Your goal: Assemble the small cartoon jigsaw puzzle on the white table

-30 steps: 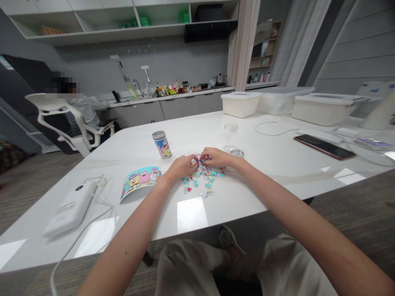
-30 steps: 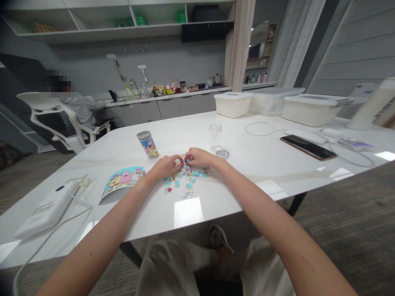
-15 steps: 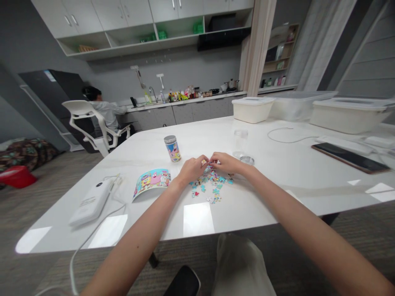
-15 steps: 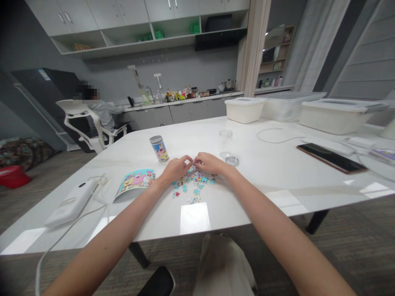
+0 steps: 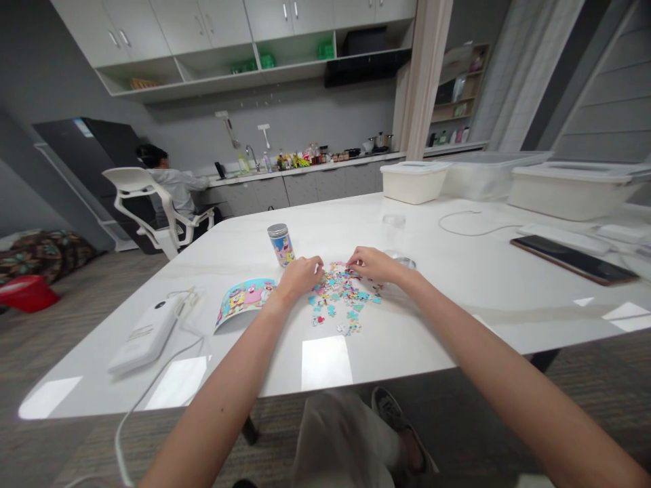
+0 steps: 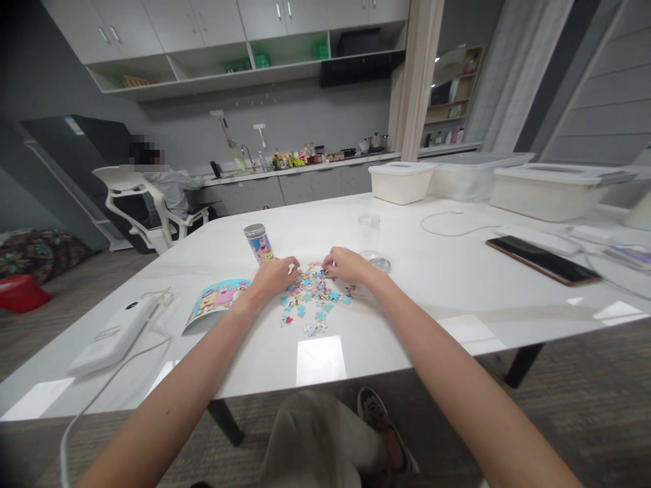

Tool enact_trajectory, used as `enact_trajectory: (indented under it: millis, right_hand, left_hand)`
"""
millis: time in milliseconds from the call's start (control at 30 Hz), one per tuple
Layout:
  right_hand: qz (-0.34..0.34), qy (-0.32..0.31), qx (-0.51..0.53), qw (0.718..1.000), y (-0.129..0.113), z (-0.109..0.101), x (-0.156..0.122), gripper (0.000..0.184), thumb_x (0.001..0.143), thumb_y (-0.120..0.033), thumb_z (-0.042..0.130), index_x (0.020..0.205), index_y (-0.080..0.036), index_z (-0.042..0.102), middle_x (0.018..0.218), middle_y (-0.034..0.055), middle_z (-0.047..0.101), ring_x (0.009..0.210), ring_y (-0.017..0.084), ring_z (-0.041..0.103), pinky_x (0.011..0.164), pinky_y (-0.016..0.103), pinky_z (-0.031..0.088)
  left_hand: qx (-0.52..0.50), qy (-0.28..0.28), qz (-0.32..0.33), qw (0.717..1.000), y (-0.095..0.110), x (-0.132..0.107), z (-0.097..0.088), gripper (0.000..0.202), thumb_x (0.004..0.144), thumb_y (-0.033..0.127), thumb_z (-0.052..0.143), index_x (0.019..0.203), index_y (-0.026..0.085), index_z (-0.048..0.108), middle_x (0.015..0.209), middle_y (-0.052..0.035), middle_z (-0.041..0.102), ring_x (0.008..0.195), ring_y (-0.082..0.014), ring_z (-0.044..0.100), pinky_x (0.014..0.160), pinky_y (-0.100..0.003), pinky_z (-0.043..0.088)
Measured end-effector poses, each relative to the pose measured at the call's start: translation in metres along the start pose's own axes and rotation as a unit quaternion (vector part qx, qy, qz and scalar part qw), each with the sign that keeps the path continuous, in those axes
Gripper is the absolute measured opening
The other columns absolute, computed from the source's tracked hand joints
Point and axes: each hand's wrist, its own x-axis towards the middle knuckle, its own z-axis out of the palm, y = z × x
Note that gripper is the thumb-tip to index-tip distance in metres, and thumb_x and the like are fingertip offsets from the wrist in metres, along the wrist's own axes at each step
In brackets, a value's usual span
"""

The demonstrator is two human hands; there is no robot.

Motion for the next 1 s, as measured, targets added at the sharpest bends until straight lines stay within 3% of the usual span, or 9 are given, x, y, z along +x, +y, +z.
enact_trajectory:
  millis: [267, 567, 733, 1000]
  right_hand:
    - [0.064, 0.010, -0.001, 0.998, -0.006, 0.000, -0.001, 0.021, 0.081, -0.015, 0.056, 0.092, -0.019, 0.073, 0.088, 0.0045, 0.071, 0.079, 0.017, 0.063, 0.072, 0.025, 0.043]
    - [0.075, 0.029, 0.035, 0.996, -0.013, 0.008, 0.000, 0.027, 0.080, -0.013, 0.056, 0.105, -0.019, 0.063, 0.081, 0.0013, 0.071, 0.070, 0.015, 0.061, 0.062, 0.023, 0.040]
    - [0.039, 0.035, -0.008, 0.999, -0.008, 0.012, 0.004, 0.016, 0.082, -0.017, 0.055, 0.089, -0.017, 0.070, 0.089, 0.0060, 0.067, 0.076, 0.016, 0.060, 0.070, 0.025, 0.043]
    - [0.053, 0.021, 0.005, 0.998, -0.003, 0.009, 0.002, 0.023, 0.086, -0.017, 0.054, 0.097, -0.016, 0.074, 0.094, 0.0092, 0.064, 0.079, 0.018, 0.062, 0.077, 0.027, 0.045]
  left_hand:
    - [-0.034, -0.007, 0.025, 0.999, -0.001, -0.006, 0.003, 0.029, 0.093, 0.028, 0.045, 0.114, 0.022, 0.064, 0.073, -0.0041, 0.069, 0.083, -0.0208, 0.067, 0.077, -0.029, 0.047]
    - [-0.072, 0.001, 0.028, 0.997, -0.003, -0.010, 0.006, 0.028, 0.092, 0.026, 0.047, 0.113, 0.022, 0.064, 0.074, -0.0033, 0.069, 0.080, -0.0200, 0.067, 0.076, -0.029, 0.047]
    - [-0.074, 0.004, 0.037, 0.997, -0.004, -0.010, 0.007, 0.029, 0.093, 0.027, 0.046, 0.116, 0.021, 0.062, 0.077, -0.0038, 0.070, 0.084, -0.0199, 0.067, 0.078, -0.028, 0.047]
    - [-0.048, -0.003, -0.009, 0.999, -0.004, -0.004, 0.013, 0.031, 0.093, 0.029, 0.045, 0.115, 0.019, 0.064, 0.094, -0.0112, 0.072, 0.091, -0.0232, 0.068, 0.079, -0.031, 0.049]
